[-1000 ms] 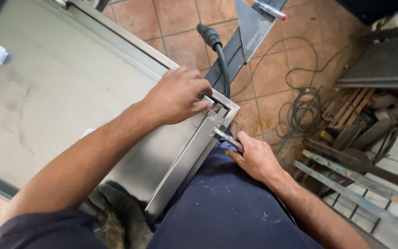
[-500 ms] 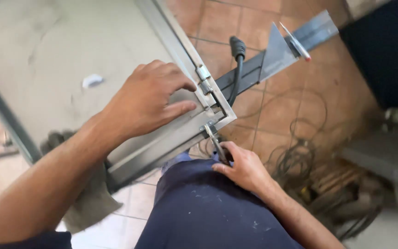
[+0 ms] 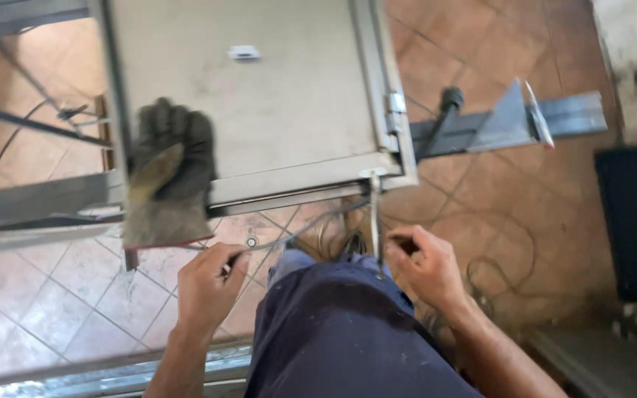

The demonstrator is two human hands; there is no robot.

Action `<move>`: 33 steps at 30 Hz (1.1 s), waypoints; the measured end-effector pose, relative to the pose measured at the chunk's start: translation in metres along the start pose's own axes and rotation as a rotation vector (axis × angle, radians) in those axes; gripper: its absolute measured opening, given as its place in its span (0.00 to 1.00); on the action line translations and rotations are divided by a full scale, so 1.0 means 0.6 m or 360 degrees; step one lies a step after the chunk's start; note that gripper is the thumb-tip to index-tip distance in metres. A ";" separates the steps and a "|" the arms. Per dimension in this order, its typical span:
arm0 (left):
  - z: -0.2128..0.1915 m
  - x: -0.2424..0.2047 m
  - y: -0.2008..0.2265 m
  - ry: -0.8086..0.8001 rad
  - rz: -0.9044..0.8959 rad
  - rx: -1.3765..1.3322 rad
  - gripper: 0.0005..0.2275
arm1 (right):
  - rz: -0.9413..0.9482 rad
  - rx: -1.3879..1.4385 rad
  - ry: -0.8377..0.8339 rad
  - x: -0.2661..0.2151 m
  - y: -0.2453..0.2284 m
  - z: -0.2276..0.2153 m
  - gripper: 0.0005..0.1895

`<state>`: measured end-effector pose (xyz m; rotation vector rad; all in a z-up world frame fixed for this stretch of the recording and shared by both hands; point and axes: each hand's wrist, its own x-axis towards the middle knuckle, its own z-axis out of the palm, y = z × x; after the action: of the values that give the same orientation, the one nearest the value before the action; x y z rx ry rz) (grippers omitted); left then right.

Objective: Welding and assembling metal components to fabricate a panel

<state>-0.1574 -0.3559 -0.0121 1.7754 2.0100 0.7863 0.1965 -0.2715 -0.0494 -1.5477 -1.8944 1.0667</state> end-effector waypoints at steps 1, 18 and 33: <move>-0.003 -0.011 -0.013 0.0056 -0.0026 0.0002 0.03 | -0.0054 -0.0013 -0.0027 0.001 -0.021 0.008 0.11; 0.039 -0.034 -0.232 0.0876 -0.0895 -0.2304 0.05 | -0.1668 -0.0820 0.0222 0.131 -0.355 0.369 0.23; -0.090 -0.068 -0.155 0.0222 -0.0725 -0.1652 0.12 | -0.0803 -0.0405 0.0053 0.048 -0.442 0.366 0.18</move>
<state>-0.2564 -0.4113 -0.0307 0.6645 1.4883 1.4370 -0.1363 -0.3202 0.0300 -1.0966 -2.2944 0.5925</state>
